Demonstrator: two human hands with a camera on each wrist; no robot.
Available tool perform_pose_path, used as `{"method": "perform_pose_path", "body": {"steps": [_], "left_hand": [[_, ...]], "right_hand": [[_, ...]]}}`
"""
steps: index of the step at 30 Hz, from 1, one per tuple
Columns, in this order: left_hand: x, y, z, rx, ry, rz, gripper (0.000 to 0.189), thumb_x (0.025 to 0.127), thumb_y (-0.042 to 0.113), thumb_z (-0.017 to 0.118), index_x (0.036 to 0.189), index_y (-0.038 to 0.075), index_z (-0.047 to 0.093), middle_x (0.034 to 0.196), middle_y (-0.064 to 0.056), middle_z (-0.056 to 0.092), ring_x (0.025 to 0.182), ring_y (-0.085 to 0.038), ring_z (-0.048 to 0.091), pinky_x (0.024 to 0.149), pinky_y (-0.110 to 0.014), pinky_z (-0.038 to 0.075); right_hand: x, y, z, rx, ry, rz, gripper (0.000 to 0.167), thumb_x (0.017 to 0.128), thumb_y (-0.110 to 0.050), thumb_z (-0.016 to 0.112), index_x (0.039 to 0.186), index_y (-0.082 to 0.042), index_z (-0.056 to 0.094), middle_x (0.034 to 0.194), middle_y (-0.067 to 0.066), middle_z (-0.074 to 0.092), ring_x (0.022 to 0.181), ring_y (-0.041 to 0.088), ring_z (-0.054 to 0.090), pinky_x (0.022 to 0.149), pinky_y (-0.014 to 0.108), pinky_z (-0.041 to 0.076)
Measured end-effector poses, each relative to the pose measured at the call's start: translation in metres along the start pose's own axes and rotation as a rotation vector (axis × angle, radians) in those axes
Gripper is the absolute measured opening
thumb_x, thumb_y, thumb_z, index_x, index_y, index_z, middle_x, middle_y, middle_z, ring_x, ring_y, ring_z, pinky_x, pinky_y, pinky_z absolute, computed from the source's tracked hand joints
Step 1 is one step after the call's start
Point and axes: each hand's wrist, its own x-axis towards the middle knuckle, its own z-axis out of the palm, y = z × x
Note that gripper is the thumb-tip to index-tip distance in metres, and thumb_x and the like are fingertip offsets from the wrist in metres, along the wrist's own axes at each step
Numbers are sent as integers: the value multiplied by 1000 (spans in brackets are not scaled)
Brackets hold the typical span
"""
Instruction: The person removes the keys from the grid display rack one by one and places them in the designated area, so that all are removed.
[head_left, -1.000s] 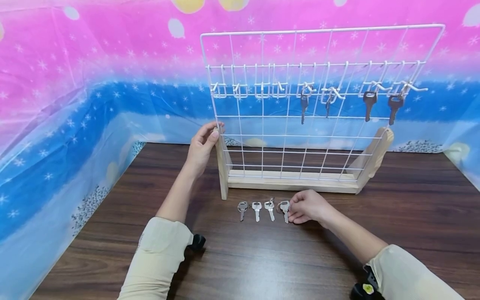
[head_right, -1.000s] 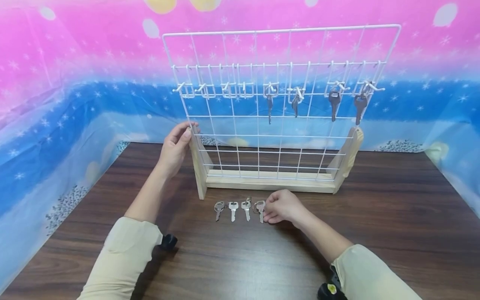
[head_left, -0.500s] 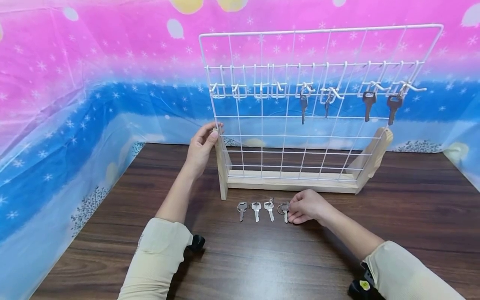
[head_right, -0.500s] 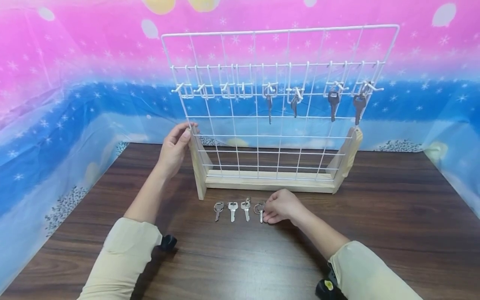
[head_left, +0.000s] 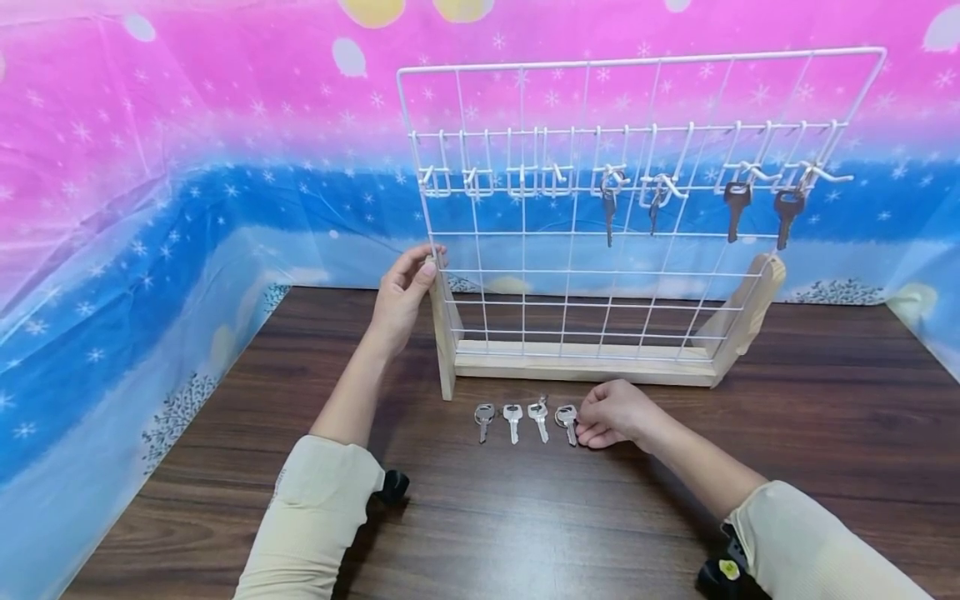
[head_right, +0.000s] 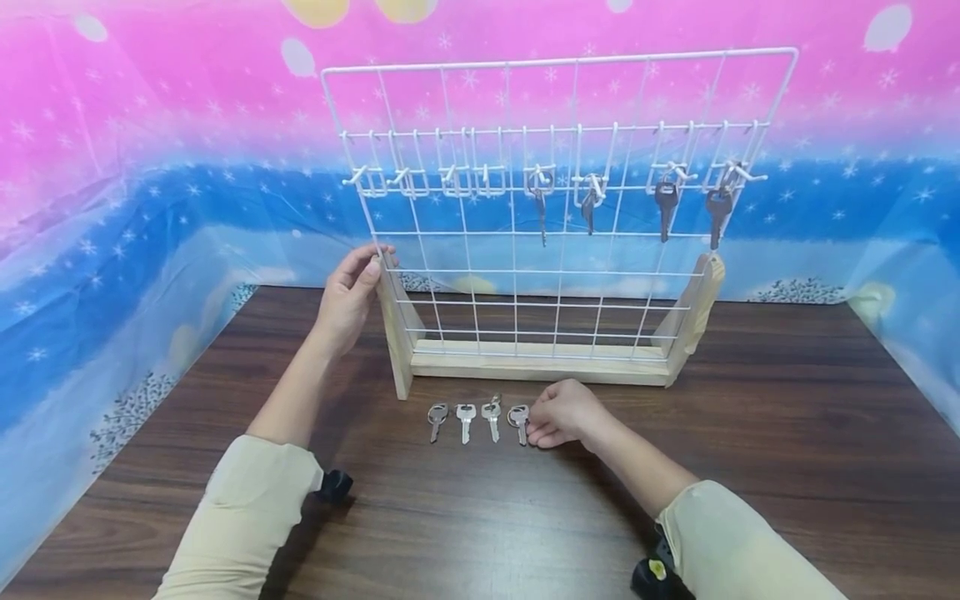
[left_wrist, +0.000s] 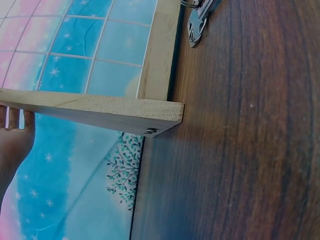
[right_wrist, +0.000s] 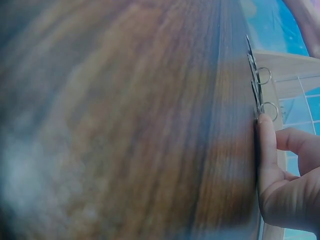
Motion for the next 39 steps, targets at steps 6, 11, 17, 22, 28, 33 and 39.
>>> {"method": "perform_pose_path", "body": {"steps": [6,11,17,22,28,33,39], "left_hand": [[0,0,1,-20,4,3,37,92,22,55,120,-3,54,116,-10,57,106,-16,54,88,-29,43],[-1,0,1,-30,-4,5,36,93,20,55,120,-4,53,118,-15,55,106,-16,54,88,-29,43],[-1,-2,0,-38,-1,15,39,89,28,57,118,2,57,115,-12,57,106,-16,54,88,-29,43],[-1,-2,0,-25,-7,17,53,88,31,58,121,-9,48,121,-26,50,107,-18,54,87,-29,44],[0,-2,0,-16,-7,11,46,92,23,55,122,-11,46,121,-20,53,107,-16,53,88,-29,43],[-1,-1,0,-23,-6,3,42,93,20,55,122,-10,47,120,-16,54,108,-16,54,89,-30,43],[-1,-2,1,-42,-1,6,37,93,20,55,120,-6,52,117,-7,58,111,-24,53,90,-31,43]], "right_hand": [[0,1,-1,17,-4,-3,4,80,7,50,84,6,53,65,10,61,55,12,62,54,24,52],[0,4,-3,11,-11,9,5,81,4,49,85,4,53,65,9,60,54,12,61,52,23,52],[0,-1,-8,-40,7,-5,11,86,-6,54,87,4,55,68,11,61,55,13,61,54,26,53],[-7,-18,-17,-31,37,-63,16,88,-7,56,93,8,54,74,14,62,59,14,61,59,28,54],[-15,-40,-32,36,125,-186,25,88,-4,53,105,14,50,78,14,64,63,14,64,63,29,54],[-29,-58,-36,-9,266,-407,17,89,-3,53,99,11,51,74,8,64,63,12,64,63,30,54],[-45,-82,-37,-332,537,-714,16,91,-12,59,94,3,61,76,13,67,62,6,63,55,20,50]]}}
